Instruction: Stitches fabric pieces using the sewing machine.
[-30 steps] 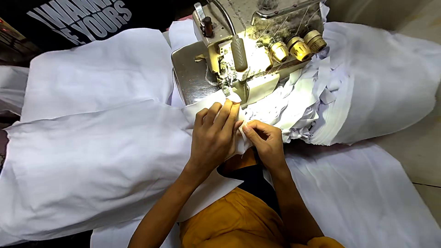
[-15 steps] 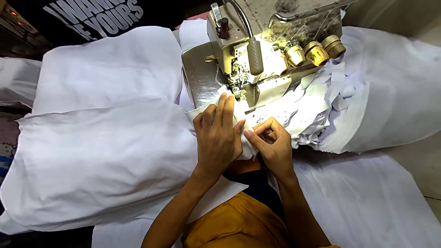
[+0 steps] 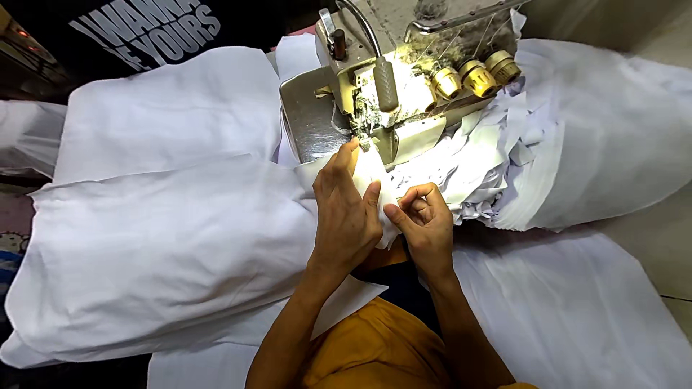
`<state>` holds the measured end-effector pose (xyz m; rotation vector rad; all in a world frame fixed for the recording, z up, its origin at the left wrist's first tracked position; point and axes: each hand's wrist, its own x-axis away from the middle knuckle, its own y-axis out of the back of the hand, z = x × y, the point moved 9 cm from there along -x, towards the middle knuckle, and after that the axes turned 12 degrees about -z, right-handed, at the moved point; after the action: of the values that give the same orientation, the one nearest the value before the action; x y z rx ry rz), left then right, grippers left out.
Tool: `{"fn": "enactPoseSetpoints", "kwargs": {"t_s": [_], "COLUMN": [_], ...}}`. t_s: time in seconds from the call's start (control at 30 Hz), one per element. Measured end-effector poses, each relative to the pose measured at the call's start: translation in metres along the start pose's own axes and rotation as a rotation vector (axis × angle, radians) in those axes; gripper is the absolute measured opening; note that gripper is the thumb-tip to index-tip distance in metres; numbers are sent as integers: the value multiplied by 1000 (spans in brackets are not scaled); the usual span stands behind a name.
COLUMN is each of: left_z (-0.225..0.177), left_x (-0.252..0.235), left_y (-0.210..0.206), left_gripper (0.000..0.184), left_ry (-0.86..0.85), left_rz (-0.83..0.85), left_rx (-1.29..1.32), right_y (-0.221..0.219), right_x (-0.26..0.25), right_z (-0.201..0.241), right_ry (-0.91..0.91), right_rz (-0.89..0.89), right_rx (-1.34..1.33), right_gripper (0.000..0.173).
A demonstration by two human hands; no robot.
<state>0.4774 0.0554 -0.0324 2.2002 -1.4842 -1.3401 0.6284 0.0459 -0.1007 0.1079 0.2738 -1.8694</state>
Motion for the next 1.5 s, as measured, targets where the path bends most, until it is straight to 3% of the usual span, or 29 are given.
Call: {"fn": "enactPoseSetpoints", "kwargs": {"t_s": [0.2, 0.37, 0.67, 1.37, 1.5], "left_z": [7, 9, 12, 19, 4], "left_x": [-8, -8, -5, -8, 6], "left_y": [0, 6, 5, -1, 25], "left_gripper": [63, 44, 47, 52, 45], "left_ry": [90, -78, -111, -57, -87], "left_rz": [16, 24, 35, 48, -120], "left_rx": [1, -175, -330, -329, -246], "right_y": [-3, 0, 2, 2, 7], "right_x": [-4, -3, -5, -8, -2], "right_z": [-5, -7, -9, -15, -9], "right_ry": [5, 6, -2, -36, 6], "right_rz": [17, 37, 44, 108, 145], "right_rx": [15, 55, 44, 123, 201], "right_gripper": [26, 26, 26, 26, 19]}}
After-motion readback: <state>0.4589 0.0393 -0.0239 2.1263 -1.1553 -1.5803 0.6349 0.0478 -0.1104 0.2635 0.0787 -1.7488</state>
